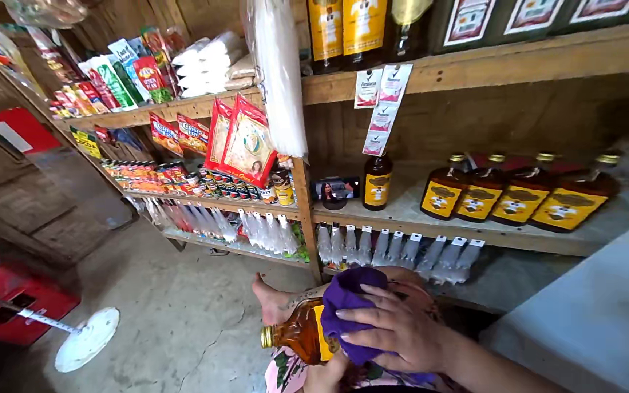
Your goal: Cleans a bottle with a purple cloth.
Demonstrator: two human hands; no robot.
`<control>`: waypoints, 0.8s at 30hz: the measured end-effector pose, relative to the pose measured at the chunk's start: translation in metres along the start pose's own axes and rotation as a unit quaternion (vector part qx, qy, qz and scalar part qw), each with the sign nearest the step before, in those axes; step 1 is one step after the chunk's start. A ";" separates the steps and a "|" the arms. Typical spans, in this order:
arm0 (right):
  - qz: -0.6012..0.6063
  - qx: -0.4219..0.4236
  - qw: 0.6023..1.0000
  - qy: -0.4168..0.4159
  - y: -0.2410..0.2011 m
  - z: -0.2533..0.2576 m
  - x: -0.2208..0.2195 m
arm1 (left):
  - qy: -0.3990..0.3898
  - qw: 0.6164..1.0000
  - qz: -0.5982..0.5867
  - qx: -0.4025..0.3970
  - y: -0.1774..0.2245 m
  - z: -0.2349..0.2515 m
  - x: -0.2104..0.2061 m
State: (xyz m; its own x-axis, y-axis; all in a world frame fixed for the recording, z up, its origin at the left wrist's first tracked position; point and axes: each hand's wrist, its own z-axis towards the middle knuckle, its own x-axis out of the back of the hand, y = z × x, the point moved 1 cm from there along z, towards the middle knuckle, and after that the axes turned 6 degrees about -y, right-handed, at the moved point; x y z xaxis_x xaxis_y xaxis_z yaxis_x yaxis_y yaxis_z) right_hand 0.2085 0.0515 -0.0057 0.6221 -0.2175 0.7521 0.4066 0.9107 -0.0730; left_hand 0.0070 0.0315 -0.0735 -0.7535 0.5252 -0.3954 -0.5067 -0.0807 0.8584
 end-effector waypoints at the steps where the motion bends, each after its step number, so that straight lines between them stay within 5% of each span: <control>1: 0.016 -0.002 1.000 -0.018 0.005 0.003 0.004 | 0.002 1.000 0.018 0.005 0.004 0.000 -0.004; 6: 0.151 -0.156 0.974 -0.061 0.009 0.023 0.016 | -0.025 0.996 0.084 0.029 0.017 0.005 -0.013; 11: 0.080 -0.090 0.993 0.006 0.000 0.011 0.008 | 0.011 0.998 0.060 0.022 0.022 0.000 -0.016; 17: 0.197 -0.067 0.978 0.001 -0.008 -0.003 0.012 | 0.093 0.994 -0.059 0.024 0.014 0.007 -0.004; 24: 0.169 -0.052 0.982 -0.060 -0.012 0.006 -0.004 | 0.067 0.979 -0.167 0.091 0.024 0.020 -0.011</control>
State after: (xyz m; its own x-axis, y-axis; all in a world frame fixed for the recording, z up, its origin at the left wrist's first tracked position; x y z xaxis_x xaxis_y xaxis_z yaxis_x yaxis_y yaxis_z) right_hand 0.1973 0.0431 -0.0038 0.6530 0.1394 0.7444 0.2607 0.8814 -0.3938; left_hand 0.0119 0.0406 -0.0424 -0.6129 0.3805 -0.6926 -0.6597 0.2360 0.7135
